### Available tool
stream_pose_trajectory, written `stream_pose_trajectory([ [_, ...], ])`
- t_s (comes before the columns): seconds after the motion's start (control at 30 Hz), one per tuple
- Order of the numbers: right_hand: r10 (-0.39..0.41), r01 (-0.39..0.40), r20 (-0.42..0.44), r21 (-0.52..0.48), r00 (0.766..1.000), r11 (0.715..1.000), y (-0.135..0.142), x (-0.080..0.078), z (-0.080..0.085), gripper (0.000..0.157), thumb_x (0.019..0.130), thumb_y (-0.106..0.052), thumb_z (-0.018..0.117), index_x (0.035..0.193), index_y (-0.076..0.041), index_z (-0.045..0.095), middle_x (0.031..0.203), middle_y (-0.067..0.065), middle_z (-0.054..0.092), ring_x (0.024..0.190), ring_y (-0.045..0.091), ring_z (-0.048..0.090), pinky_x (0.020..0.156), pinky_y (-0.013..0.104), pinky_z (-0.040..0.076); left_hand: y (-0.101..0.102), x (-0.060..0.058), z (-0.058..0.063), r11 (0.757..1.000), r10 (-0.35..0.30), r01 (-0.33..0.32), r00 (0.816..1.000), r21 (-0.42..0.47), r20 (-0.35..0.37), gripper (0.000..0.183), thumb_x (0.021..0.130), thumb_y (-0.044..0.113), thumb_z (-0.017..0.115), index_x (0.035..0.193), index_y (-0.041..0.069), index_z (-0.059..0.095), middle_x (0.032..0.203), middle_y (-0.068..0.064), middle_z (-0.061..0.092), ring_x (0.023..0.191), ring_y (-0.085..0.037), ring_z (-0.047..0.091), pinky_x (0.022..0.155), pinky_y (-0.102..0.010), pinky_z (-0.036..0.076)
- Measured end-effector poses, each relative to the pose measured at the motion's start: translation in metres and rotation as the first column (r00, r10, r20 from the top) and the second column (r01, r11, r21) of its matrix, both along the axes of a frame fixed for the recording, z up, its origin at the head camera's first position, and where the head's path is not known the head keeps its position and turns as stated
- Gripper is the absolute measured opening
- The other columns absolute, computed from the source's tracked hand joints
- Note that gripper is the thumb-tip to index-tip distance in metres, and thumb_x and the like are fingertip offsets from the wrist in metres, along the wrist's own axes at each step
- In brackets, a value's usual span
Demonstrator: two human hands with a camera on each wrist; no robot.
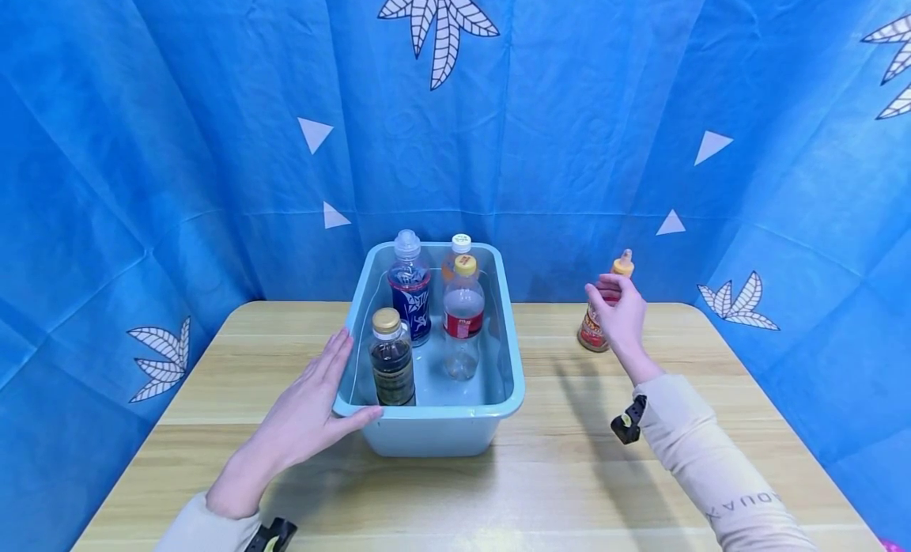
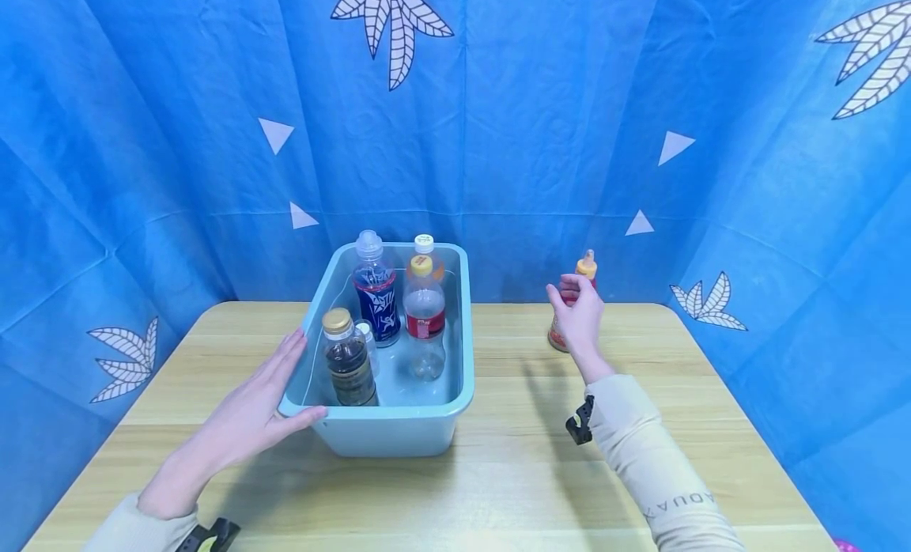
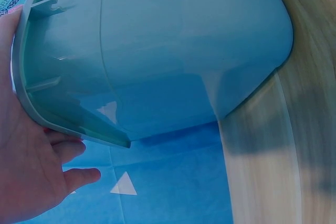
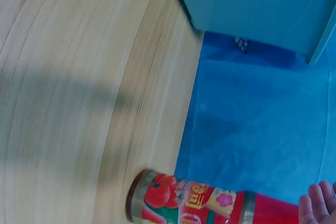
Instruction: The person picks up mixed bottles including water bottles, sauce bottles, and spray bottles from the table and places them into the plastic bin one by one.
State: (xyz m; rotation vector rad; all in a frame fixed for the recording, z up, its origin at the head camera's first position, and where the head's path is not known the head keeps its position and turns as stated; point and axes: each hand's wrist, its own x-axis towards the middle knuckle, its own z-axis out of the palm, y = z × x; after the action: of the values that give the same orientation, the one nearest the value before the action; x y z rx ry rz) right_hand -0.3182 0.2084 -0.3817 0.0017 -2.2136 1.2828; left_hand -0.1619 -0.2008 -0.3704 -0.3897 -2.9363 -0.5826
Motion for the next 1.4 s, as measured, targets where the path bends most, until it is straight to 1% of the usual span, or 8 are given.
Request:
stream_pose_trajectory([
  [0.13,-0.049,0.049,-0.001,-0.032,0.999,0.998,0.005,-0.002,0.001,0.033,0.082,-0.016,0.063,0.107,0.003,0.055,0.098,0.015,0.062,0.08,0.014,0.056,0.068,0.013,0.044,0.0,0.0,0.0,1.0,0.001,-0.001,1.0,0.0,0.0,0.104,0.071,0.072,0.047,0.143,0.011,0.004,0.148,-0.01,0.005,0.13,-0.035,0.016,0.096,-0.055,0.026],
  [0.23,-0.084,0.084,-0.007,-0.056,0.996,0.995,0.009,-0.003,0.0,0.033,0.082,-0.015,0.064,0.107,0.003,0.055,0.099,0.015,0.062,0.079,0.012,0.055,0.068,0.013,0.044,-0.001,0.0,0.0,1.0,0.0,0.0,1.0,-0.003,-0.002,0.104,0.071,0.072,0.047,0.143,0.01,0.004,0.148,-0.01,0.005,0.131,-0.034,0.016,0.097,-0.055,0.025],
  [0.43,-0.155,0.153,-0.02,-0.075,0.988,0.985,0.017,-0.006,-0.001,0.035,0.082,-0.018,0.063,0.109,0.003,0.053,0.1,0.014,0.06,0.086,0.019,0.054,0.069,0.016,0.042,-0.001,0.0,0.0,1.0,-0.007,0.007,1.0,-0.005,-0.006,0.104,0.071,0.071,0.047,0.143,0.01,0.004,0.148,-0.01,0.005,0.131,-0.034,0.015,0.098,-0.055,0.024],
  [0.53,-0.18,0.179,-0.005,-0.083,0.984,0.98,0.021,-0.009,-0.002,0.038,0.083,-0.021,0.062,0.111,0.001,0.051,0.102,0.013,0.058,0.09,0.021,0.053,0.071,0.02,0.042,-0.001,0.0,0.001,1.0,-0.007,0.007,1.0,-0.004,-0.008,0.104,0.071,0.071,0.047,0.143,0.01,0.004,0.148,-0.01,0.005,0.131,-0.033,0.015,0.097,-0.055,0.025],
  [0.73,-0.202,0.207,0.055,-0.105,0.978,0.973,0.024,-0.014,0.0,0.044,0.083,-0.028,0.062,0.114,-0.001,0.048,0.106,0.012,0.053,0.095,0.022,0.051,0.079,0.029,0.043,0.0,0.0,0.001,1.0,-0.005,0.005,1.0,-0.007,-0.005,0.104,0.071,0.071,0.047,0.143,0.01,0.005,0.148,-0.01,0.006,0.131,-0.033,0.015,0.098,-0.054,0.024],
  [0.9,-0.215,0.228,0.111,-0.124,0.97,0.966,0.025,-0.016,0.003,0.051,0.081,-0.035,0.062,0.117,-0.002,0.046,0.111,0.012,0.053,0.1,0.023,0.05,0.085,0.034,0.042,-0.001,0.0,0.001,1.0,-0.009,0.009,1.0,-0.01,-0.003,0.103,0.072,0.071,0.047,0.143,0.009,0.006,0.148,-0.01,0.006,0.132,-0.032,0.014,0.099,-0.053,0.023],
  [1.23,-0.256,0.277,0.147,-0.147,0.955,0.949,0.029,-0.025,0.003,0.061,0.074,-0.042,0.068,0.117,-0.003,0.049,0.114,0.01,0.053,0.102,0.021,0.049,0.087,0.033,0.041,-0.001,0.0,0.001,1.0,-0.017,0.017,1.0,-0.009,-0.013,0.103,0.072,0.07,0.048,0.143,0.007,0.007,0.147,-0.011,0.006,0.132,-0.03,0.012,0.101,-0.051,0.022],
  [1.4,-0.272,0.296,0.161,-0.156,0.949,0.942,0.031,-0.03,0.002,0.063,0.07,-0.044,0.07,0.114,-0.003,0.052,0.11,0.01,0.055,0.1,0.02,0.05,0.085,0.03,0.042,0.0,0.001,0.001,1.0,-0.015,0.015,1.0,-0.005,-0.008,0.103,0.072,0.07,0.048,0.143,0.007,0.008,0.147,-0.011,0.006,0.132,-0.029,0.012,0.101,-0.051,0.022],
])
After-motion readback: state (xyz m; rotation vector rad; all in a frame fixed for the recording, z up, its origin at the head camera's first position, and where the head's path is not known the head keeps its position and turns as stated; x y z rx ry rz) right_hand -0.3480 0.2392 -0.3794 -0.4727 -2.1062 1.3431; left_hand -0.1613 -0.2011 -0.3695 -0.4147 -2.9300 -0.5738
